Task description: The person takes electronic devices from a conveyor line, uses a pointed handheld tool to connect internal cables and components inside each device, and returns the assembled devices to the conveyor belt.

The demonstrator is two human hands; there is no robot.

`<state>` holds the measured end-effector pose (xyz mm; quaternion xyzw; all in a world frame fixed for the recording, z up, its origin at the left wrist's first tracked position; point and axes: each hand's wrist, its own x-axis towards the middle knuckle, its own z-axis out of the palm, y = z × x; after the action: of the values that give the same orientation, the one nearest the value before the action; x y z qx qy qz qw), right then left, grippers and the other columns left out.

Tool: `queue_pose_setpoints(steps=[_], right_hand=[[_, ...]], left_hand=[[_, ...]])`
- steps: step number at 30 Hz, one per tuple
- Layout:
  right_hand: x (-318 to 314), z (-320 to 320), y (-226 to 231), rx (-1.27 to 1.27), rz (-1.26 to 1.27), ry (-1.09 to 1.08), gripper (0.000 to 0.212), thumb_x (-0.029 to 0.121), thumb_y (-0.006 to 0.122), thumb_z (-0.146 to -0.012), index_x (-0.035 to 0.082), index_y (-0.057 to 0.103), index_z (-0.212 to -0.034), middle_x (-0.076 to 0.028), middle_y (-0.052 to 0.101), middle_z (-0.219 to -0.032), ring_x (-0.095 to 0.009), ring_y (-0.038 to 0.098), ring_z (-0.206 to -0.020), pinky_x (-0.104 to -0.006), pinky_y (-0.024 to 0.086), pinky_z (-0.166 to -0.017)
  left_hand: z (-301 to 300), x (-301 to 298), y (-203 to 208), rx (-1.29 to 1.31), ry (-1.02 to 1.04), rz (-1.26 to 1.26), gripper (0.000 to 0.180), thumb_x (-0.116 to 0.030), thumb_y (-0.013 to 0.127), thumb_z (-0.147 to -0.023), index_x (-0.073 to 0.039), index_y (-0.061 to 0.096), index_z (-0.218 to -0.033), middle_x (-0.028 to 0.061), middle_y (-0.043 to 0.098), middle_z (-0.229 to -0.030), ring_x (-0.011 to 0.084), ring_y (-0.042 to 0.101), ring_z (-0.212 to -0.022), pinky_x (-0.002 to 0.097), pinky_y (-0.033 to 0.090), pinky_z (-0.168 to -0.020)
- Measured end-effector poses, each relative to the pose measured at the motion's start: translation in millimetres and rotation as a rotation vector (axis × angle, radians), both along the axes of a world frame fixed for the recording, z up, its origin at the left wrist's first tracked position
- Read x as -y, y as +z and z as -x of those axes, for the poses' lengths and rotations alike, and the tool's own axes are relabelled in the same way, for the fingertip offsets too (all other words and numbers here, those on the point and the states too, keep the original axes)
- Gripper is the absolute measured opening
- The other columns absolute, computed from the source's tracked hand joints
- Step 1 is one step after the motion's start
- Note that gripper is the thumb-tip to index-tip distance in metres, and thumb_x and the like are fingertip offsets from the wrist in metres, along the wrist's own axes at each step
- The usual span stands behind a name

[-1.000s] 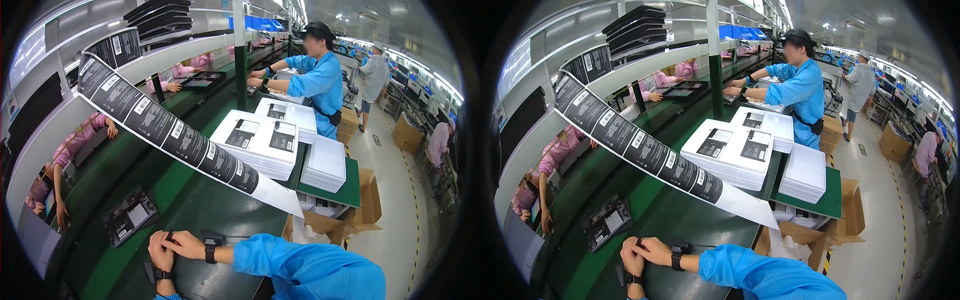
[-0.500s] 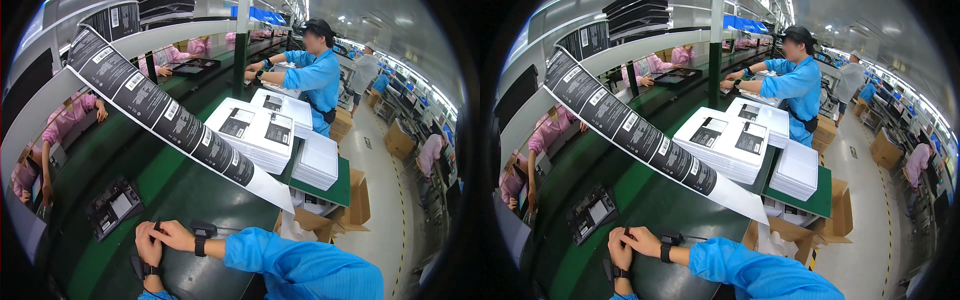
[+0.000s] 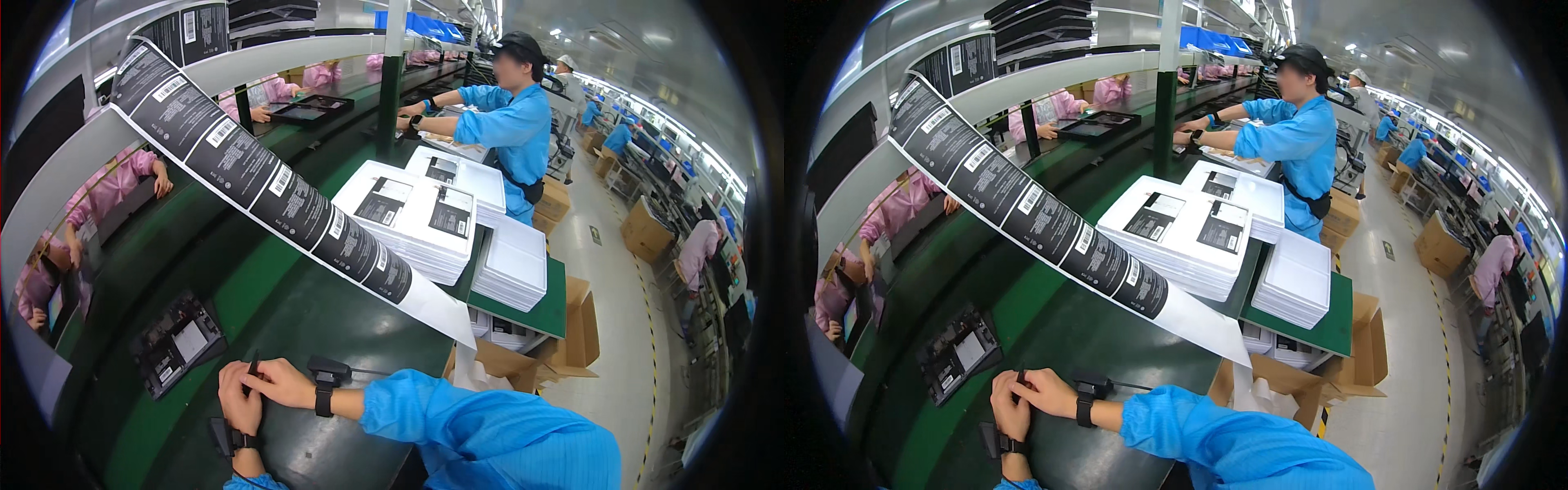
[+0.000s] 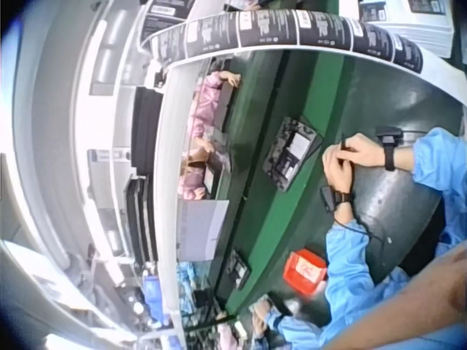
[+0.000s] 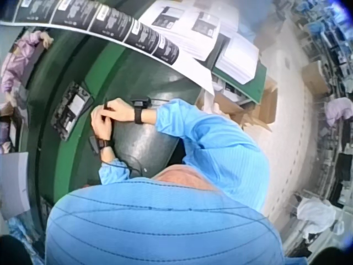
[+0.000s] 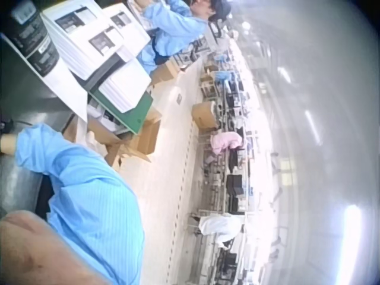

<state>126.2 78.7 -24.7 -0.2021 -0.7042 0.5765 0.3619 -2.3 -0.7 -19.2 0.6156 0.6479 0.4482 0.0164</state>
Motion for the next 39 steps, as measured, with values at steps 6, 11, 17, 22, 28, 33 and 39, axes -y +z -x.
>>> queue_pose_setpoints(steps=[6,11,17,22,28,33,39], right_hand=[[-2,-2,6,0.049,-0.009,0.021,0.032,0.028,0.067,-0.101,-0.004,0.071,-0.100,-0.009,0.067,-0.071,-0.011,0.056,-0.063,-0.0309,0.046,-0.057],[-2,1,-4,-0.011,-0.016,-0.033,0.039,0.032,0.065,-0.101,-0.006,0.069,-0.096,-0.015,0.065,-0.069,-0.017,0.058,-0.060,-0.0352,0.046,-0.057],[2,1,0,-0.031,-0.005,-0.014,0.038,0.032,0.066,-0.101,-0.006,0.070,-0.095,-0.015,0.065,-0.068,-0.018,0.058,-0.059,-0.0351,0.046,-0.056],[0,-1,2,0.057,-0.007,0.010,0.037,0.031,0.065,-0.101,-0.005,0.070,-0.096,-0.015,0.065,-0.068,-0.017,0.057,-0.059,-0.0344,0.045,-0.056],[-2,-2,1,0.005,0.000,0.011,0.037,0.031,0.066,-0.101,-0.005,0.070,-0.096,-0.013,0.065,-0.069,-0.014,0.057,-0.060,-0.0336,0.045,-0.056],[-2,-3,3,0.022,0.003,0.017,0.038,0.031,0.066,-0.101,-0.006,0.070,-0.096,-0.011,0.066,-0.069,-0.013,0.057,-0.061,-0.0331,0.046,-0.057],[-3,-2,0,0.044,0.033,0.005,0.039,0.032,0.067,-0.100,-0.006,0.069,-0.093,-0.012,0.065,-0.067,-0.013,0.057,-0.061,-0.0337,0.046,-0.056]], left_hand=[[2,-2,-1,0.012,0.015,0.015,0.028,0.005,0.068,-0.074,-0.001,0.072,-0.101,0.0164,0.071,-0.107,0.0396,0.063,-0.113,0.0470,0.051,-0.098],[0,-4,2,0.002,-0.018,-0.017,0.027,0.005,0.068,-0.074,-0.001,0.072,-0.101,0.0152,0.071,-0.105,0.0387,0.063,-0.112,0.0464,0.051,-0.097],[1,-1,3,-0.004,-0.006,-0.009,0.027,0.005,0.066,-0.075,0.000,0.072,-0.101,0.0150,0.070,-0.103,0.0384,0.063,-0.111,0.0458,0.051,-0.097],[0,-1,2,0.002,0.004,-0.006,0.028,0.005,0.066,-0.074,-0.001,0.072,-0.101,0.0147,0.071,-0.104,0.0385,0.063,-0.112,0.0457,0.051,-0.098],[-1,-3,2,-0.002,0.007,0.005,0.027,0.004,0.066,-0.075,-0.001,0.073,-0.101,0.0148,0.071,-0.104,0.0386,0.063,-0.112,0.0457,0.051,-0.098],[-2,-3,2,0.020,0.006,-0.004,0.027,0.004,0.067,-0.075,-0.001,0.073,-0.100,0.0145,0.071,-0.104,0.0385,0.063,-0.112,0.0461,0.051,-0.098],[-2,-4,2,0.018,0.001,-0.007,0.028,0.006,0.066,-0.075,-0.002,0.073,-0.101,0.0141,0.071,-0.104,0.0385,0.063,-0.112,0.0465,0.051,-0.098]])
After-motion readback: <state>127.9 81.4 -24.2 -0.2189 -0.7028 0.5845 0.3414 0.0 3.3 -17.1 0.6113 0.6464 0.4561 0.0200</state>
